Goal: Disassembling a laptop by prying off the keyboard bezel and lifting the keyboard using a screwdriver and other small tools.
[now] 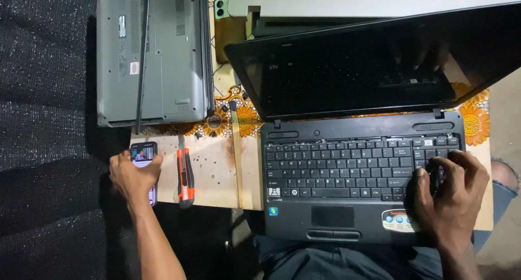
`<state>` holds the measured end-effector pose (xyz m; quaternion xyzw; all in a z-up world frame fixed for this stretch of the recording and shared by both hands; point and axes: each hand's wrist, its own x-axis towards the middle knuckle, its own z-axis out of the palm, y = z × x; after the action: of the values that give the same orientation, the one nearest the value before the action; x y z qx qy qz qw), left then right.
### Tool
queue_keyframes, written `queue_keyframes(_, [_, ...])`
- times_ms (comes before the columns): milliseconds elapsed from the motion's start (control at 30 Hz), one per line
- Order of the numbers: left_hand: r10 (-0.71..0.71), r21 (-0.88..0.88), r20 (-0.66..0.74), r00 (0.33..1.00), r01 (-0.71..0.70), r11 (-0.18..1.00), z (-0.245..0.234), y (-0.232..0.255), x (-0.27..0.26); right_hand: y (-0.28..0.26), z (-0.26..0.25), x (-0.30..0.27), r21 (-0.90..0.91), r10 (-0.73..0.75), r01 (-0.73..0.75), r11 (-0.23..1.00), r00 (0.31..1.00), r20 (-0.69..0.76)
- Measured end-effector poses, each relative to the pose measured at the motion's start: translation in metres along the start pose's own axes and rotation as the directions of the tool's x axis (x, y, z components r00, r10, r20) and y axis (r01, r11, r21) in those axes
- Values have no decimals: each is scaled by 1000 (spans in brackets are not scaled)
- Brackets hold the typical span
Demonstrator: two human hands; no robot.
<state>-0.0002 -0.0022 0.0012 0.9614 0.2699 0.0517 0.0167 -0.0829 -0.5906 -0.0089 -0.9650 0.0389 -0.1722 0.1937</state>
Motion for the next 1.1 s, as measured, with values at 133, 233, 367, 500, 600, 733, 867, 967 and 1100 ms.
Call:
queue_keyframes(133, [-31,-63,49,998,34,997,-11,7,0,-2,-1,1,13,38,-38,999,999,34])
queue_keyframes(233, [-69,-33,67,995,71,997,-11,10,1,1,2,2,5,-27,27,1000,999,-22])
queue_keyframes(367, [-43,-15,26,999,43,999,-4,5,3,-4,-2,2,5,27,-27,1000,1000,12])
queue_keyframes(500, [-106,-49,95,990,111,993,-15,13,1,-8,-4,4,19,55,-56,998,998,27])
queue_keyframes(600, [-33,19,23,999,32,999,-3,6,4,-2,-1,1,22,38,-38,999,999,13])
queue_keyframes(733, [-69,27,61,996,67,997,-10,12,3,-7,-3,4,33,58,-58,998,998,16])
queue_keyframes(867, [-79,-4,96,992,79,997,-10,7,6,-2,-1,3,28,55,-55,998,998,21])
queue_keyframes(967, [-73,19,97,993,72,997,-13,8,6,-5,-2,5,26,58,-59,998,998,30])
queue_keyframes(1100, [-76,97,80,994,68,993,-6,7,9,-11,-7,10,62,58,-59,996,998,19])
